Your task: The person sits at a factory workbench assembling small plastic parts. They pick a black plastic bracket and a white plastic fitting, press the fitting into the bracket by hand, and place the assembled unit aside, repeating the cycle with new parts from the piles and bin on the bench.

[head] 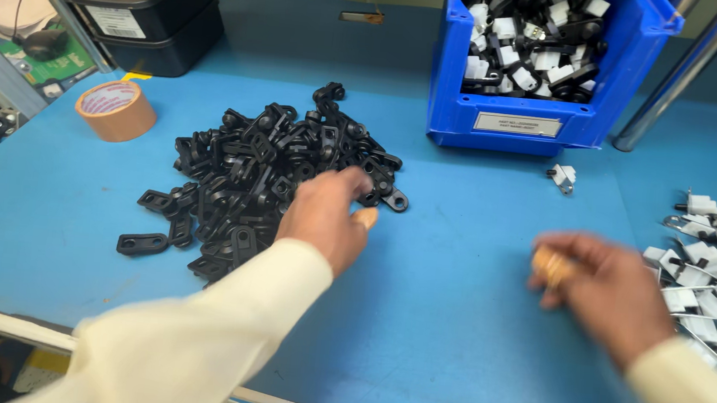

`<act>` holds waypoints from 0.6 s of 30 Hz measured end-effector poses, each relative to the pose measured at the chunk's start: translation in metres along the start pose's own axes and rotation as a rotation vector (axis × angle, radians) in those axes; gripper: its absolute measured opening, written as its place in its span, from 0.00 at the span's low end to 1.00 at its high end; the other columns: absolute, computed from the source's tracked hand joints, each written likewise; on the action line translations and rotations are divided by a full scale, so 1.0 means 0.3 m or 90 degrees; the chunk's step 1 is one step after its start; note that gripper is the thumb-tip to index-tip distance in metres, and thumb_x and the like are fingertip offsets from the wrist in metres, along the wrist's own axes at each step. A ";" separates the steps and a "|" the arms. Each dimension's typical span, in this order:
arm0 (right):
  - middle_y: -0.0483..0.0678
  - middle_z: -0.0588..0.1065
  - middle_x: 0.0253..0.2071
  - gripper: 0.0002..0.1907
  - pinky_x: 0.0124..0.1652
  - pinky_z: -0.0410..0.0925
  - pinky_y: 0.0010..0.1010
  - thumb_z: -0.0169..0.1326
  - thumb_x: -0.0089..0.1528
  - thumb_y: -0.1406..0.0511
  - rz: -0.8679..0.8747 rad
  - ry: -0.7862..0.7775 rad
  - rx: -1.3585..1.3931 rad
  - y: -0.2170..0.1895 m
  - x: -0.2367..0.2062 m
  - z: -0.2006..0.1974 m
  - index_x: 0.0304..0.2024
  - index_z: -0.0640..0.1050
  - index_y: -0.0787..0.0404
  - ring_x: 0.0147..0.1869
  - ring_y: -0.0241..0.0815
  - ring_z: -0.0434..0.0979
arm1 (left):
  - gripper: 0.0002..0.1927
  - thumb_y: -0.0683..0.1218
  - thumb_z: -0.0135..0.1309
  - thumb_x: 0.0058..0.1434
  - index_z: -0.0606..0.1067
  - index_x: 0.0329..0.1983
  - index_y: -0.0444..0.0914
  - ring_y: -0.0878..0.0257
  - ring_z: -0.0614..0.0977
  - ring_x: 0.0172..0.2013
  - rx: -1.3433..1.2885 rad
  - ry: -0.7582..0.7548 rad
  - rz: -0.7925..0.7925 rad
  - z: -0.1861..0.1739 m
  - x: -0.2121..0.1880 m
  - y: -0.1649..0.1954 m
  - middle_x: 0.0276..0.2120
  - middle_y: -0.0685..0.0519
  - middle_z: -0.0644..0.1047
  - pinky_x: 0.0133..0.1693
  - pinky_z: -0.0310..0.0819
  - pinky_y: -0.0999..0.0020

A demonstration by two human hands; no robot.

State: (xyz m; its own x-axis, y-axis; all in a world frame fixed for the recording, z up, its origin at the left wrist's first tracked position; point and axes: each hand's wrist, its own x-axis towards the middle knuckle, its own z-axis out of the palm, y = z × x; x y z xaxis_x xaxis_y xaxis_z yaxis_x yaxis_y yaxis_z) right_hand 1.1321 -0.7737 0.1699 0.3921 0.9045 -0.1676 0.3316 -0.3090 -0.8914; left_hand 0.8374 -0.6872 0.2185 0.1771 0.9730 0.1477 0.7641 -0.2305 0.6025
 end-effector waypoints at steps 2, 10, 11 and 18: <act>0.52 0.81 0.46 0.19 0.35 0.74 0.33 0.53 0.63 0.72 -0.044 0.133 -0.030 -0.014 0.112 -0.044 0.57 0.78 0.62 0.38 0.39 0.82 | 0.32 0.44 0.66 0.54 0.72 0.63 0.51 0.48 0.78 0.53 0.109 -0.072 0.002 0.010 0.031 0.021 0.55 0.51 0.74 0.53 0.75 0.54; 0.57 0.83 0.43 0.25 0.50 0.72 0.39 0.68 0.58 0.51 -0.116 0.183 -0.434 -0.004 0.377 -0.090 0.52 0.85 0.57 0.44 0.51 0.82 | 0.21 0.42 0.63 0.59 0.75 0.55 0.48 0.52 0.80 0.53 0.216 -0.160 0.048 0.024 0.019 0.044 0.56 0.53 0.74 0.53 0.79 0.57; 0.56 0.83 0.42 0.24 0.50 0.72 0.40 0.68 0.57 0.51 -0.123 0.183 -0.432 -0.002 0.351 -0.079 0.50 0.86 0.57 0.44 0.51 0.82 | 0.19 0.43 0.63 0.60 0.75 0.54 0.47 0.52 0.81 0.52 0.222 -0.170 0.045 0.016 0.017 0.038 0.55 0.53 0.75 0.52 0.80 0.56; 0.48 0.85 0.38 0.18 0.46 0.75 0.35 0.69 0.54 0.59 -0.122 0.060 -0.397 -0.015 0.039 0.007 0.45 0.84 0.56 0.42 0.43 0.86 | 0.24 0.44 0.68 0.53 0.75 0.52 0.47 0.54 0.83 0.46 -0.015 -0.135 0.004 -0.003 0.017 -0.005 0.44 0.54 0.80 0.47 0.78 0.58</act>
State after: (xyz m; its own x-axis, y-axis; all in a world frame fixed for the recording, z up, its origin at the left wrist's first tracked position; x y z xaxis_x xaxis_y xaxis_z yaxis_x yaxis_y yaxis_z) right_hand 1.1335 -0.7611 0.1710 0.3402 0.9398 0.0325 0.8271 -0.2826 -0.4858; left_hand 0.8366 -0.6819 0.2190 0.3103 0.9505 -0.0148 0.7480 -0.2345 0.6209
